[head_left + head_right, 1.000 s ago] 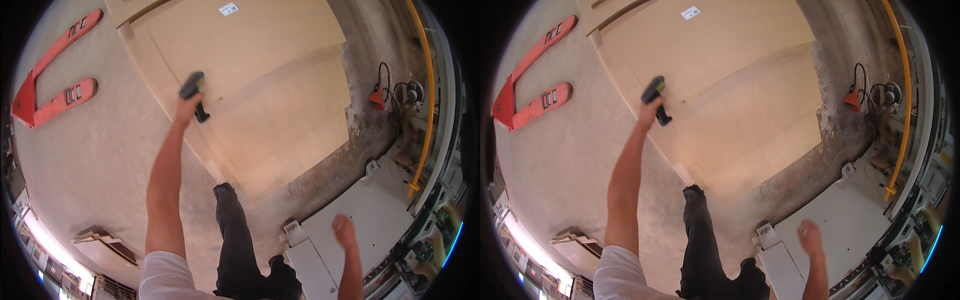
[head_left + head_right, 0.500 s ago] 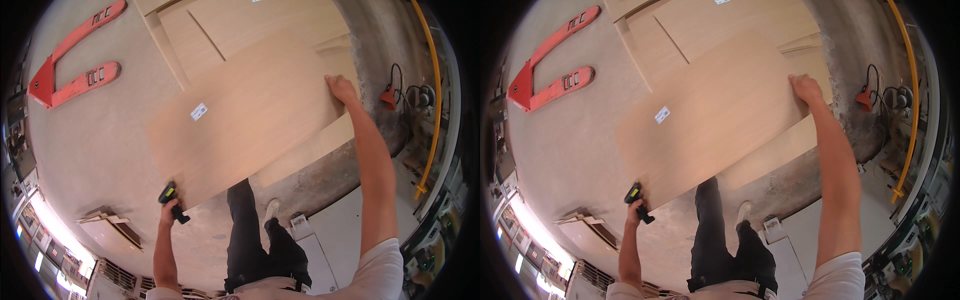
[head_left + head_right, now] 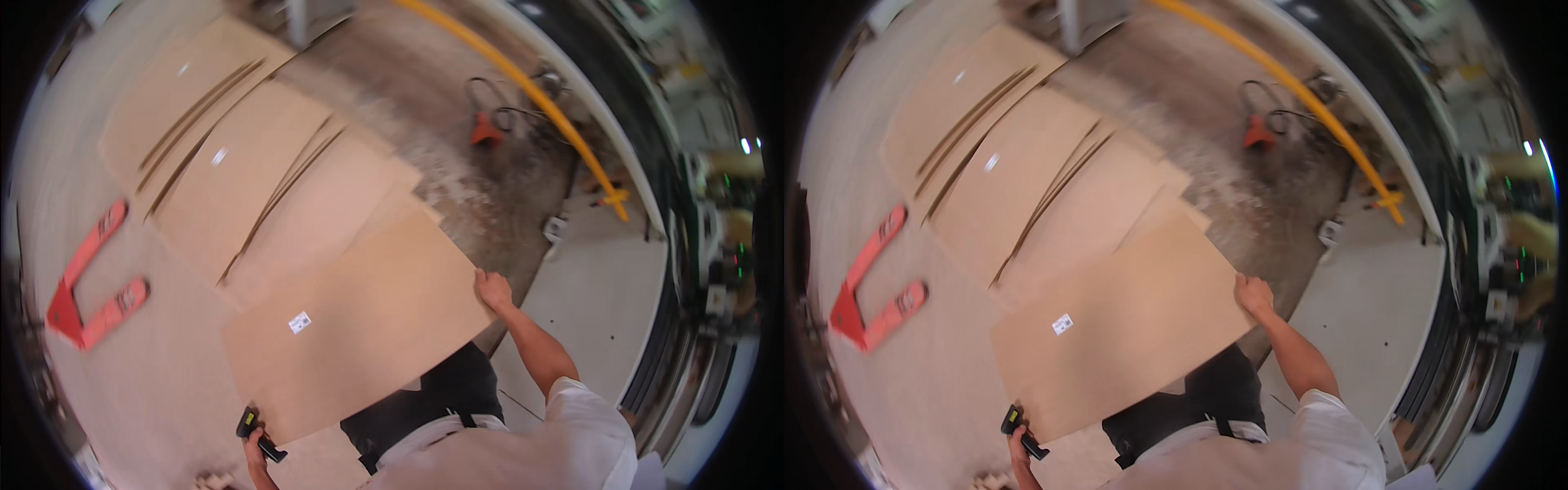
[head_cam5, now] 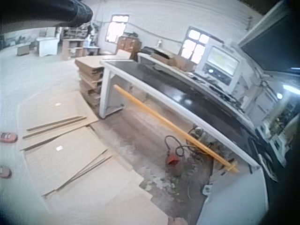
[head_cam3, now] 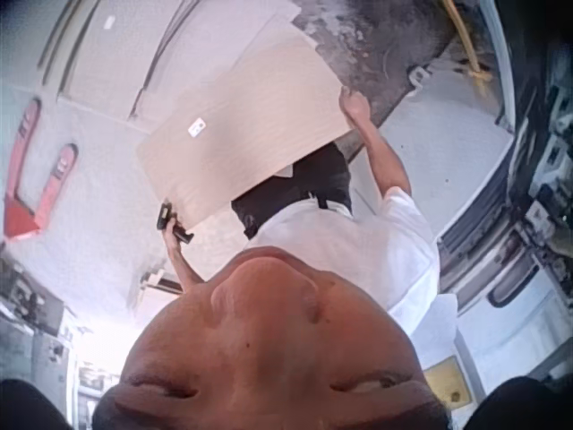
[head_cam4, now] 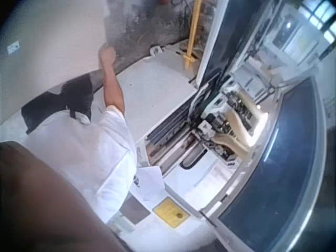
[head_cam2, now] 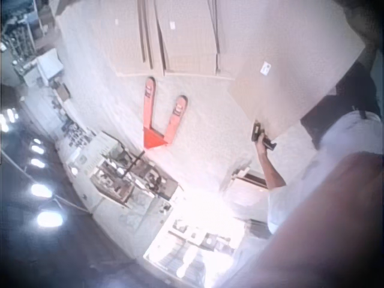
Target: The person repeatedly picks up flat wooden panels from a stack, scans their labels with a handheld barcode scanner, and places them on a machine table. The person also uses a yellow air blow gun to clear dust from the table surface between panels.
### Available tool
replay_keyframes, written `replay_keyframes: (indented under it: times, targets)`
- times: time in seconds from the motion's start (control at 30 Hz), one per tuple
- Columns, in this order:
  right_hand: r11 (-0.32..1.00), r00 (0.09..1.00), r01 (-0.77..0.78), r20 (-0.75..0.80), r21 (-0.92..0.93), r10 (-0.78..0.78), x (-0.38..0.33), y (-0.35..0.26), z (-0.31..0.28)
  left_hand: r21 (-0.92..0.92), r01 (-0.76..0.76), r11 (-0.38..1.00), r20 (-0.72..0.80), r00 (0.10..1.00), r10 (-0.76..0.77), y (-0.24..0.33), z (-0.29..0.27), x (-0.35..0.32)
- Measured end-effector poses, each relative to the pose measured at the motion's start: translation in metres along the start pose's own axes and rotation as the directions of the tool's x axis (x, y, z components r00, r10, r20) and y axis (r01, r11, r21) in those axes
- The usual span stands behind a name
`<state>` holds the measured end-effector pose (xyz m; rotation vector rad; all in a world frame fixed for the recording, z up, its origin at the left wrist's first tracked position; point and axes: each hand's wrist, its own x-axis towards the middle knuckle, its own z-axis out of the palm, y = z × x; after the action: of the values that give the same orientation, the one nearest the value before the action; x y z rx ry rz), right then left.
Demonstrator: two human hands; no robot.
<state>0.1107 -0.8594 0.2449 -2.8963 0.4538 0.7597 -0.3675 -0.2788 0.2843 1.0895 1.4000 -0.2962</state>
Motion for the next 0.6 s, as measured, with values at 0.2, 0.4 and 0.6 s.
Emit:
replay_keyframes:
  times: [0.2, 0.4, 0.6]
  targets:
    - [0.911, 0.890, -0.281, -0.272, 0.301, 0.365, -0.065, 0.282, -0.176, 0.117, -0.273, 0.955, 0.286, 0.930, 0.231, 0.135, 0.252, -0.061]
    - [0.665, 0.605, -0.281, -0.410, 0.692, 0.682, -0.138, 0.418, -0.262, -0.222, -0.554, 0.803, 0.625, 0.551, 0.553, 0.284, 0.504, -0.080]
    - [0.523, 0.414, -0.312, -0.382, 0.794, 0.826, -0.115, 0.426, -0.236, -0.437, -0.491, 0.754, 0.606, 0.459, 0.650, 0.425, 0.738, -0.121]
